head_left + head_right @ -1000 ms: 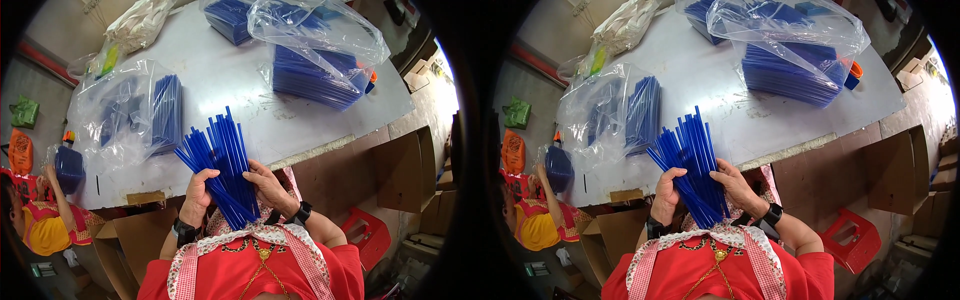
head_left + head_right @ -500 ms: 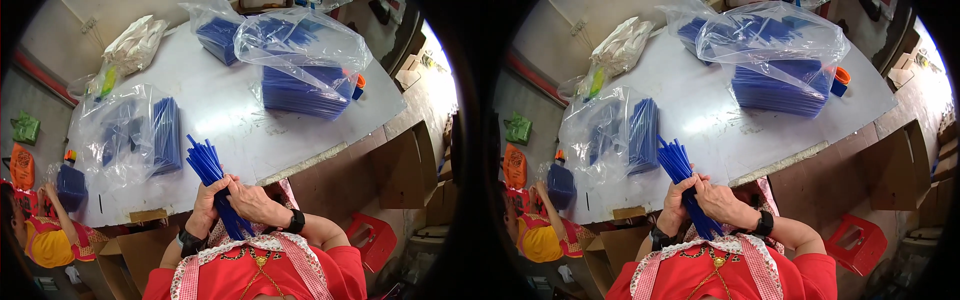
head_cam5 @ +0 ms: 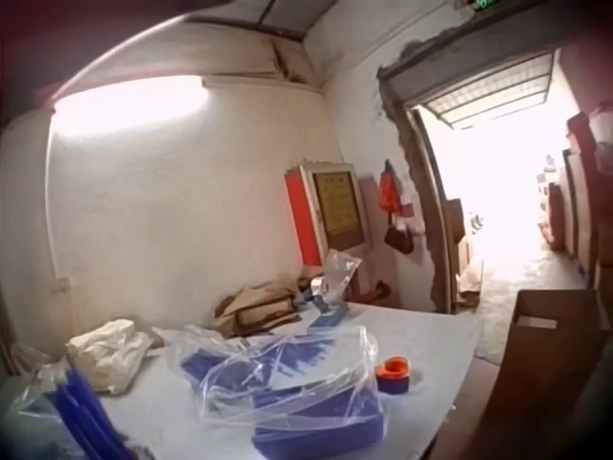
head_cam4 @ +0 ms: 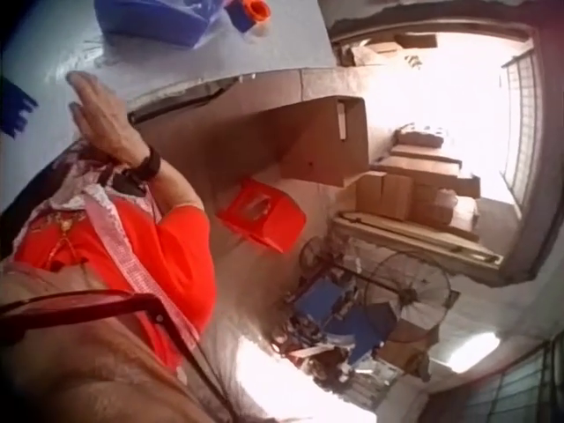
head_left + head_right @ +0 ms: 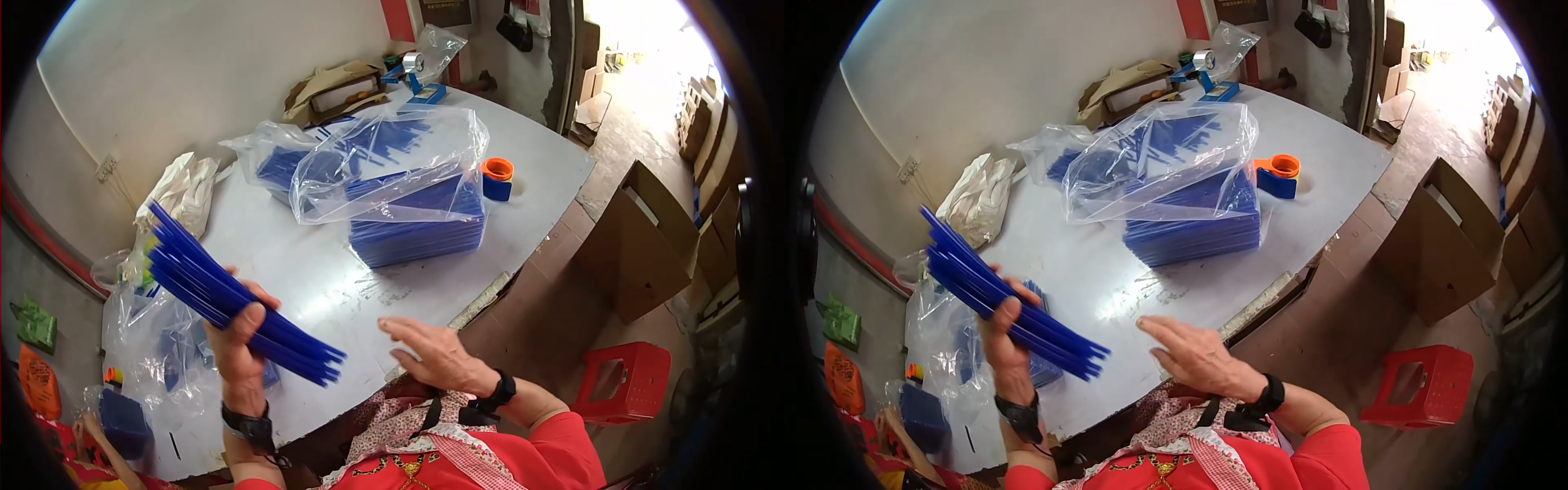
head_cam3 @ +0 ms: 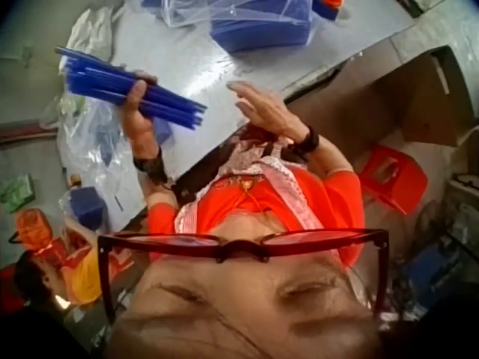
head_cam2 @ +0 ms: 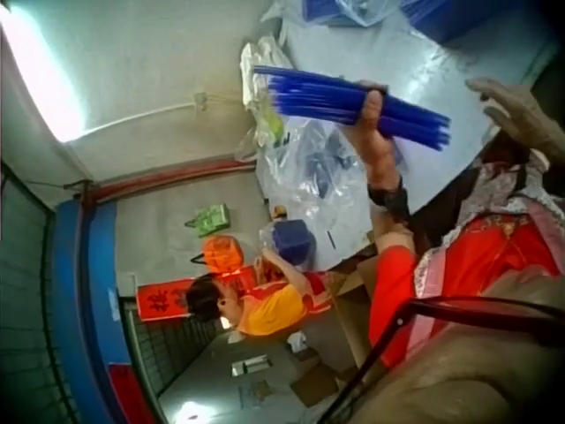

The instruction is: The person gathers blue plastic straws by hand, aligns them into a bundle, and slides the bundle into a clear plastic bag. They then set the filled bag aside and repeat the process with another set of straws.

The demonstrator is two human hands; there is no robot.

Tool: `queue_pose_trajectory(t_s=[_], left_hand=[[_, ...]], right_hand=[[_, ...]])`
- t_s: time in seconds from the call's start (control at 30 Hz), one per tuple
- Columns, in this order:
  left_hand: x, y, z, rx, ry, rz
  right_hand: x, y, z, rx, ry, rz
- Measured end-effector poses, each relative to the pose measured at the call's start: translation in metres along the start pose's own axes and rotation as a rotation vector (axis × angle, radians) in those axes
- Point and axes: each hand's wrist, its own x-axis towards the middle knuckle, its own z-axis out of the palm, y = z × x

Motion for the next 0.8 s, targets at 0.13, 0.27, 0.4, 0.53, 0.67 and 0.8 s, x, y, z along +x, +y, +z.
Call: queue_pose_trajectory(t_s=[0.13,0.27,0.4,0.53,0.67,0.8], left_hand=[[0.093,0.063,0.063,-0.005,-0.020,0.503],[0.150,0.035,0.144,0.076,-0.172,0.538],[0.181,-0.041,0.170,0.378,-0.541,0.372],[0.189,-0.101,0.165,0.591,-0.717,0.317],[0.199,-0.136,0.157,0.826,-0.914,0.135],[0.208,-0.162,0.159,1.085,-1.015,0.208]], right_hand=[[0.025,0.002,-0.069,-0.060,0.273,0.045],[0.017,0.022,-0.082,-0.151,0.253,0.057],[-0.005,0.028,-0.071,-0.232,0.157,0.071],[-0.035,0.043,-0.068,-0.204,0.152,0.179],[-0.055,0.062,-0.068,-0.200,0.135,0.240],[-0.052,0.063,-0.064,-0.193,0.078,0.265]])
